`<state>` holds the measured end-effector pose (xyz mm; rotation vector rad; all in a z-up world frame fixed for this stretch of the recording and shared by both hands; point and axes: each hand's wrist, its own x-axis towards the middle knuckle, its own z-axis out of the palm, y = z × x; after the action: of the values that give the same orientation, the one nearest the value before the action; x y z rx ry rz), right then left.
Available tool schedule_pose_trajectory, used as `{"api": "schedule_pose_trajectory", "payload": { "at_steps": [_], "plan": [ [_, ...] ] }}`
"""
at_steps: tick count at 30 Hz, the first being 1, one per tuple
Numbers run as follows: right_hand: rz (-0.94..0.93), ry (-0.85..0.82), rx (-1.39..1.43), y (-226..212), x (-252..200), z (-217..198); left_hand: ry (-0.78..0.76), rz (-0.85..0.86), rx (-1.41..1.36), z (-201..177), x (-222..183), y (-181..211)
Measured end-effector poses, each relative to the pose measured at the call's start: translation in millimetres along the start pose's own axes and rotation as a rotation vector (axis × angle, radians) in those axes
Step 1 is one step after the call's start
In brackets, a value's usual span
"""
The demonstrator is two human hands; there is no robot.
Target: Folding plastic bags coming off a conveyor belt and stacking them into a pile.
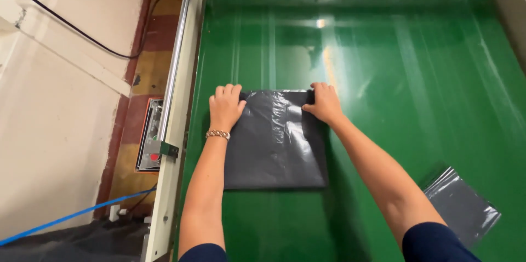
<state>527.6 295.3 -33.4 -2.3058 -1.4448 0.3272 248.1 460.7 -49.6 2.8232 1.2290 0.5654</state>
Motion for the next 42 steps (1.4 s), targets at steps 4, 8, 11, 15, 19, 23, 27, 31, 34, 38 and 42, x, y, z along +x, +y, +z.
{"api": "schedule_pose_trajectory", "payload": {
  "at_steps": [4, 8, 11, 15, 19, 23, 27, 31, 34, 38, 42],
  "plan": [
    [0.159, -0.208, -0.072, 14.7, 35.5, 16.2, 0.197, 0.187, 0.150, -25.4, -32.5, 41.5],
    [0.187, -0.276, -0.208, 4.9, 42.5, 24.2, -0.267, -0.034, -0.653, -72.2, -70.6, 82.3],
    [0.087, -0.154, 0.105, -35.1, -9.3, -7.4, -0.362, -0.417, -1.624, 50.7, -102.0, 36.1],
    [-0.262, 0.144, 0.180, -45.0, -111.8, -22.6, -0.514, -0.821, -1.841, -60.8, -101.9, 30.1],
    [-0.615, 0.186, -0.016, -12.7, -185.0, 19.4, -0.279, -1.001, -1.855, -82.5, -144.3, 10.8],
    [-0.680, 0.323, -0.047, -4.4, -207.7, 42.9, -0.068, -0.790, -1.312, -109.2, -158.9, 24.3],
    [-0.658, 0.314, -0.029, -9.4, -211.8, 30.1, 0.061, -0.153, -0.555, -100.5, -211.3, 16.1],
    [-0.655, 0.221, -0.032, -3.9, -213.3, 25.8, 0.037, 0.341, 0.086, -89.6, -234.1, 7.2],
    [-0.646, 0.235, -0.020, 1.5, -215.5, 33.6, 0.154, 0.485, 0.205, -67.2, -236.5, -5.5],
    [-0.638, 0.255, -0.067, -1.6, -223.4, 33.9, 0.315, 0.629, 0.298, -55.8, -231.5, -4.5],
    [-0.638, 0.286, -0.203, -40.4, -236.4, 17.4, 0.335, 0.667, 0.328, -68.5, -224.9, -2.2]
  ]
}}
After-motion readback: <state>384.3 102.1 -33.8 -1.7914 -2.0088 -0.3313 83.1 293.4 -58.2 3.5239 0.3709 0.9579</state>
